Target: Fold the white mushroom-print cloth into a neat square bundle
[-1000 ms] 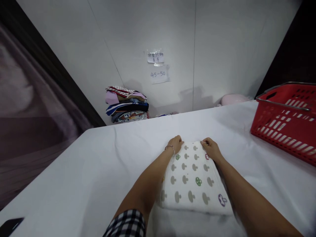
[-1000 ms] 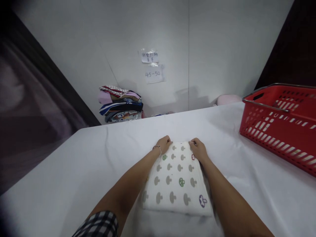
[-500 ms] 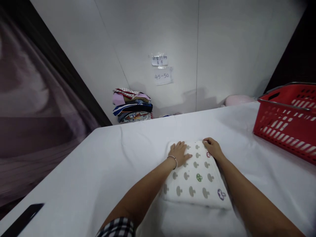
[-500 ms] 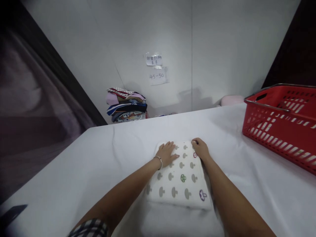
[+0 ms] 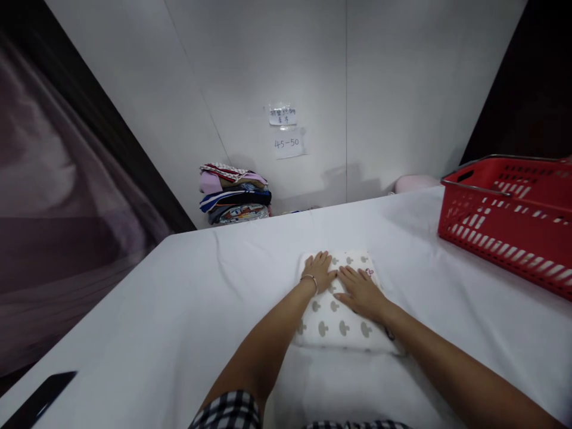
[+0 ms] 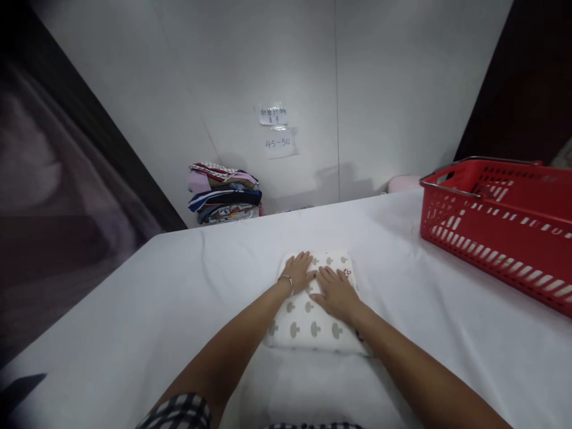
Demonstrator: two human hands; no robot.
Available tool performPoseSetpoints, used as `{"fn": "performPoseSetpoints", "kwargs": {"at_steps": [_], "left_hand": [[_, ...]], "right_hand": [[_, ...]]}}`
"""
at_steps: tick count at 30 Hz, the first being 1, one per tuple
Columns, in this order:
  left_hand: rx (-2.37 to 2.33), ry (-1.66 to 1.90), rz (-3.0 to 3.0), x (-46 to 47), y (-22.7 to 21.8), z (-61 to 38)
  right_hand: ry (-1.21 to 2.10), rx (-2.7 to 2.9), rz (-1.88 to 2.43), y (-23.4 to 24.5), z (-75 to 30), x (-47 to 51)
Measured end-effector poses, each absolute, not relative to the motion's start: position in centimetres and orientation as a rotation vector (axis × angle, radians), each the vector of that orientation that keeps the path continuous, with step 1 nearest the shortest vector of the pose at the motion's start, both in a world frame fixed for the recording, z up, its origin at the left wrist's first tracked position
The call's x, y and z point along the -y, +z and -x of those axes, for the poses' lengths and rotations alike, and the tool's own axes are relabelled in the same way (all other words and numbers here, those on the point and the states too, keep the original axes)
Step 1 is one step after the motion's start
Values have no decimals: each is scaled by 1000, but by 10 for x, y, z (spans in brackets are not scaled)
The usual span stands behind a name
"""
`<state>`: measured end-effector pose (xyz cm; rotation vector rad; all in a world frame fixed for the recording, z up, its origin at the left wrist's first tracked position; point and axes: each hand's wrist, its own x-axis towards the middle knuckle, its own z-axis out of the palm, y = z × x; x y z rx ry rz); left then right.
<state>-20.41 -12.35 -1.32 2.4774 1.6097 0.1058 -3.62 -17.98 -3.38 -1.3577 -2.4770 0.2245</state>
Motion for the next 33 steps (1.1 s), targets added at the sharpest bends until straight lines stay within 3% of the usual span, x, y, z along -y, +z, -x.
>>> {"fn": "performPoseSetpoints", "kwargs": {"at_steps": [5, 10, 13, 20, 27, 29, 33], "left_hand": [[-1959, 249, -2196, 123, -8, 239], [-2003, 459, -1749, 128, -15, 267], [-1988, 539, -1574, 130, -21, 267], [-1975, 718, -1318, 147, -28, 265], [-1636, 851, -1057, 208, -35, 252], [-1648, 854, -1057, 213, -33, 257], [-1766, 850, -1078, 202, -26, 273]], "right_hand": [[163, 2233, 1502, -43, -1, 205], [560, 1868, 1667, -62, -21, 249], [635, 1779, 1658, -70, -18, 266], [517, 1894, 1459, -73, -34, 228], [14, 2244, 1388, -31, -65, 134], [-96, 2208, 1361, -22, -47, 139], [31, 2385, 1088, -21, 5, 199]]}}
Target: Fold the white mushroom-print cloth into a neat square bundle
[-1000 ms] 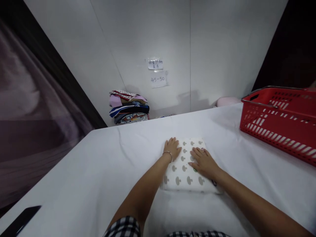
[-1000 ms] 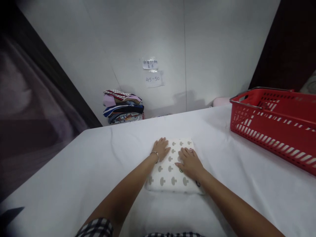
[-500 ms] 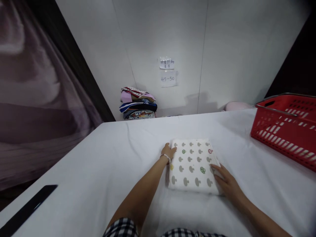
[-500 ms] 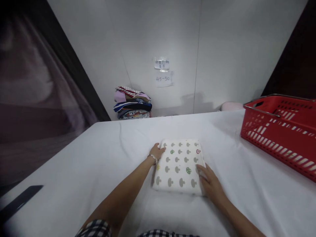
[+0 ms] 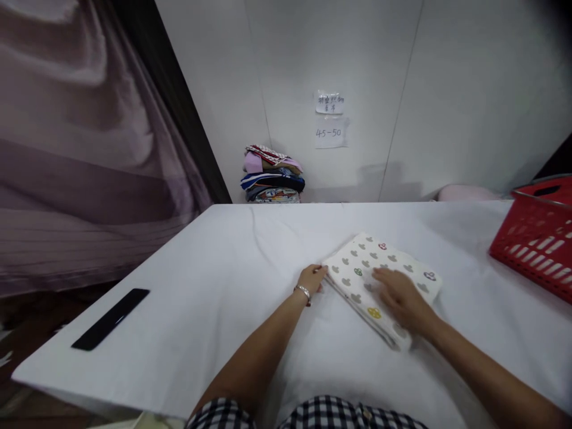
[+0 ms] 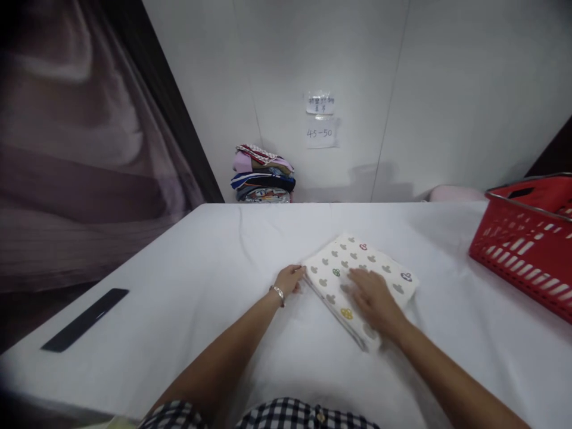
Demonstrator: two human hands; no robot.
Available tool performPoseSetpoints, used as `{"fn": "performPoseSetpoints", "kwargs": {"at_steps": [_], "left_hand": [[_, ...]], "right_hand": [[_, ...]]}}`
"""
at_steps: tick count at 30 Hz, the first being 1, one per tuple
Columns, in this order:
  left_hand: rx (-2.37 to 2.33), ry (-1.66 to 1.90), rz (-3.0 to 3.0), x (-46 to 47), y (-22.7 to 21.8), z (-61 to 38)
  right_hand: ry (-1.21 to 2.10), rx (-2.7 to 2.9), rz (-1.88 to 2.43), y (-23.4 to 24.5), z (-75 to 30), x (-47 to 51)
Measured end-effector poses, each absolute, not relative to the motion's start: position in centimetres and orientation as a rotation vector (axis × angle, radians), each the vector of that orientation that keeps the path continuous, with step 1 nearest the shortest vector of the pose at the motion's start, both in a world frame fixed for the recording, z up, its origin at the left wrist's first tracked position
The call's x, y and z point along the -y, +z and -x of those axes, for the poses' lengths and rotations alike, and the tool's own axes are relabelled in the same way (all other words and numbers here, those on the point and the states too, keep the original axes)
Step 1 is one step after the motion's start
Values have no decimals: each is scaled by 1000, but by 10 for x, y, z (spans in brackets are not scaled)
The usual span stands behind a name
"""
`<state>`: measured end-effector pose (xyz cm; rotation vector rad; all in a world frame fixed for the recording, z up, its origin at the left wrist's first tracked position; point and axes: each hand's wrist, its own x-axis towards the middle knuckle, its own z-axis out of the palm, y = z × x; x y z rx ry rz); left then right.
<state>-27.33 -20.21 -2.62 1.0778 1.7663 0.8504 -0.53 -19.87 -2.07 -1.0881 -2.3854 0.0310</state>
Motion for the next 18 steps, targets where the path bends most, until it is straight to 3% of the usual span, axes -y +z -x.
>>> {"fn": "performPoseSetpoints", "kwargs": {"at_steps": [7, 18], "left_hand": [[-2029, 609, -1288, 177, -25, 270], [-2045, 624, -1397, 178, -10, 272]], "right_hand": [[-160, 2586, 1015, -52, 31, 261], [-282, 2552, 971, -63, 27, 267]]}}
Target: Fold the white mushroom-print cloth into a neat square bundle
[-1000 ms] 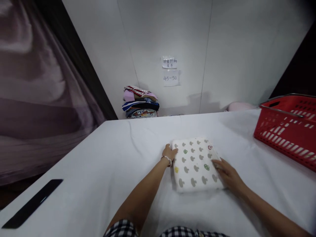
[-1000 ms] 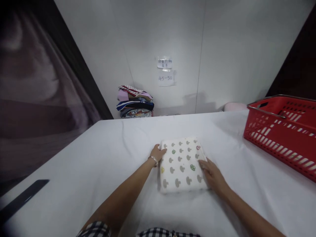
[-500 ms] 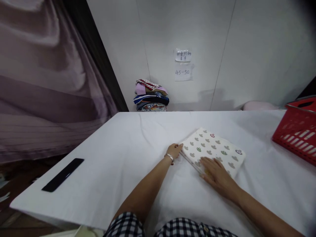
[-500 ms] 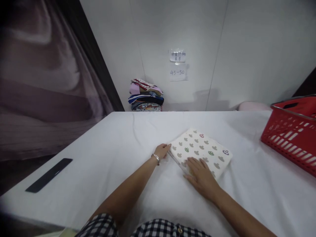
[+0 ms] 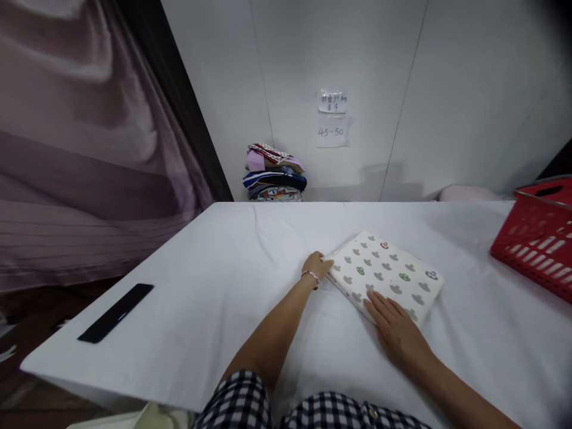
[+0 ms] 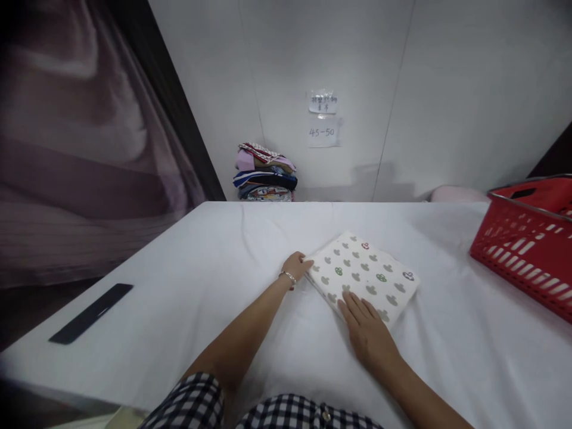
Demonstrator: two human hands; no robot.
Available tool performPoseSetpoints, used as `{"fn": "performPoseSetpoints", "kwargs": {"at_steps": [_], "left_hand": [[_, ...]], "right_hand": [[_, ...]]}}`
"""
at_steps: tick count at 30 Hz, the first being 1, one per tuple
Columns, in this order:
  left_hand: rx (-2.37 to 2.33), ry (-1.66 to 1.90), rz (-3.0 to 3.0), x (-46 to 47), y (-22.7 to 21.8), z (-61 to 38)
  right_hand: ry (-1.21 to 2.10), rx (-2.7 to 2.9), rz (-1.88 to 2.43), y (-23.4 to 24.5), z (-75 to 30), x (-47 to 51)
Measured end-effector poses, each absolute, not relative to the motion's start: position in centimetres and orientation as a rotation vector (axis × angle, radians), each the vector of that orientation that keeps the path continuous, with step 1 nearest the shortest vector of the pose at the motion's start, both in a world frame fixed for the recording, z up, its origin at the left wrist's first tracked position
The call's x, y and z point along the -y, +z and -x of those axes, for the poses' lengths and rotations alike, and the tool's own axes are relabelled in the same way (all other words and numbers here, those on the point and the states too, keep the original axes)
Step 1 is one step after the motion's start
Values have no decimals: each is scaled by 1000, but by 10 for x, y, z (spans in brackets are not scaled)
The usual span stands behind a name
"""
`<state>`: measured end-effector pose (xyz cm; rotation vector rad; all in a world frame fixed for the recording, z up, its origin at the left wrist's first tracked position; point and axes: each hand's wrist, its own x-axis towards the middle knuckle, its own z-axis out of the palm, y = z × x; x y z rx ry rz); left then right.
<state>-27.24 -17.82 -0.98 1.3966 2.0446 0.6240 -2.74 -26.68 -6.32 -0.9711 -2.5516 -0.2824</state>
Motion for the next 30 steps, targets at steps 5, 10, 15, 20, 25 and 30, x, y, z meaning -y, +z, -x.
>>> {"fn": "performPoseSetpoints", "kwargs": {"at_steps": [5, 10, 15, 20, 25, 30], "left_hand": [[-1990, 511, -1568, 195, -9, 272], [-1945, 504, -1705, 226, -23, 262], [-2023, 656, -1728, 221, -14, 248], [-2038, 547, -1714, 210, -12, 241], [-2033, 499, -1706, 214, -21, 243], [-2033, 488, -1733, 213, -17, 244]], "right_hand": [[-201, 2623, 874, -56, -7, 257], [-98, 2619, 976, -51, -55, 245], [-12, 2554, 981, -42, -32, 250], [-105, 2535, 962, -45, -5, 250], [-173, 2564, 974, -56, -6, 250], [-194, 2540, 981, -63, -5, 249]]}}
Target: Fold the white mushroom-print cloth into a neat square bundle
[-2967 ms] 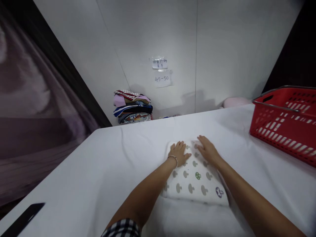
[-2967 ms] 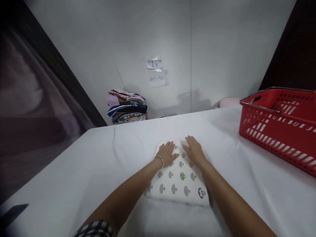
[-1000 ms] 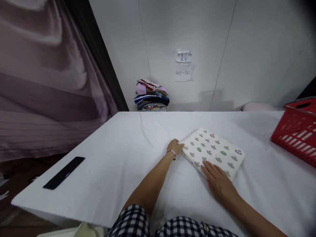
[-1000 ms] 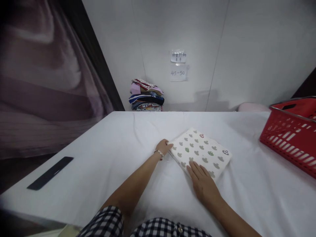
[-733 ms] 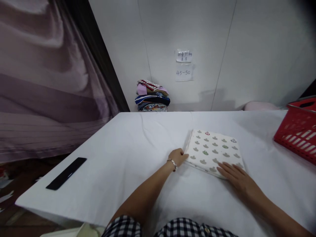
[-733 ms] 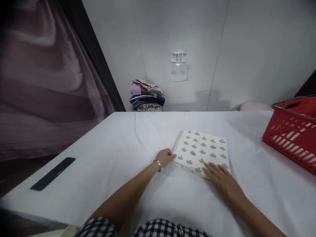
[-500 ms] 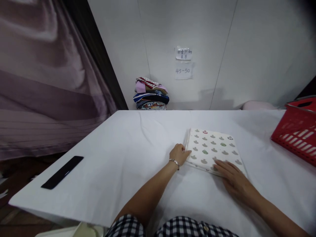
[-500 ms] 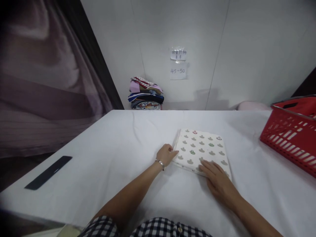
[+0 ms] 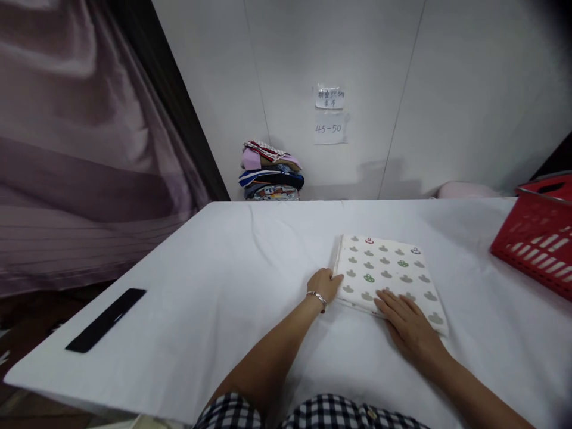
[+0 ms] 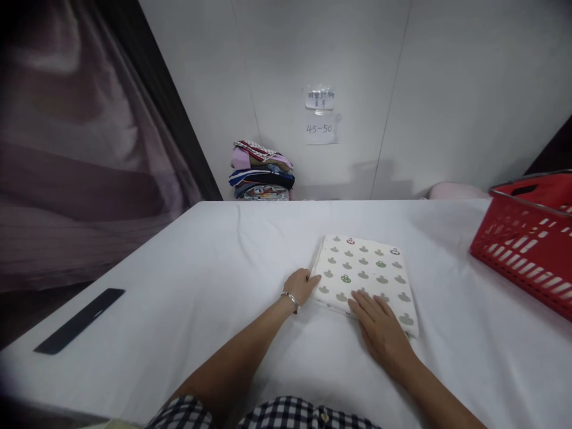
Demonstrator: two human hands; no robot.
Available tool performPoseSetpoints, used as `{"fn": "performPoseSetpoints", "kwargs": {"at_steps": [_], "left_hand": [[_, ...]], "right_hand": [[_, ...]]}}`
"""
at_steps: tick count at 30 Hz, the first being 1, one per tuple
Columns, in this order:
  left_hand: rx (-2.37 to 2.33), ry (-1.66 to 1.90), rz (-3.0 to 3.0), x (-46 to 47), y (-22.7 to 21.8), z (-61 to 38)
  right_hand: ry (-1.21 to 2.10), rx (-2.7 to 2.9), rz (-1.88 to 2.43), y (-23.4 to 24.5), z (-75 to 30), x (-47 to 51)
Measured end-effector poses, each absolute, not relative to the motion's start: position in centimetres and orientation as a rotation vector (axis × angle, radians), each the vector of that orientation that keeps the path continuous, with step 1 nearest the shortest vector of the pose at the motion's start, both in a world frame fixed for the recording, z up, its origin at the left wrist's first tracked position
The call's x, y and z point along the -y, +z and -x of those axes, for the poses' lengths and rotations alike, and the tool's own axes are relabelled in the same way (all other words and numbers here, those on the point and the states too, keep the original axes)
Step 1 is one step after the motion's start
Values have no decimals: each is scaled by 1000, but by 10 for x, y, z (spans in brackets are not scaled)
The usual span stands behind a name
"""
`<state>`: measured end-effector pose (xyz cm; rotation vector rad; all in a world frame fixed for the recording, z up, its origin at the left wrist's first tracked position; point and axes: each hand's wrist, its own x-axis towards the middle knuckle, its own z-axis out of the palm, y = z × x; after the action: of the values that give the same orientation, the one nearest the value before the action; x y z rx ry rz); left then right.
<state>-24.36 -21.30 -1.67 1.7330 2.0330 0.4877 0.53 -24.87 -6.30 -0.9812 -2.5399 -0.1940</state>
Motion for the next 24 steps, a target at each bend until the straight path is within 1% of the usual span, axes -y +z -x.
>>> {"fn": "performPoseSetpoints", "kwargs": {"at_steps": [8, 15, 24], "left_hand": [[-2103, 627, -1740, 186, -7, 235], [-2088, 562, -1687, 181, -13, 233], [-2091, 454, -1611, 178, -7, 233]], "right_hand": [[-255, 2539, 1024, -64, -1, 250], [-256, 2542, 1038, -62, 0, 251], [-339, 2521, 999, -66, -1, 249]]}}
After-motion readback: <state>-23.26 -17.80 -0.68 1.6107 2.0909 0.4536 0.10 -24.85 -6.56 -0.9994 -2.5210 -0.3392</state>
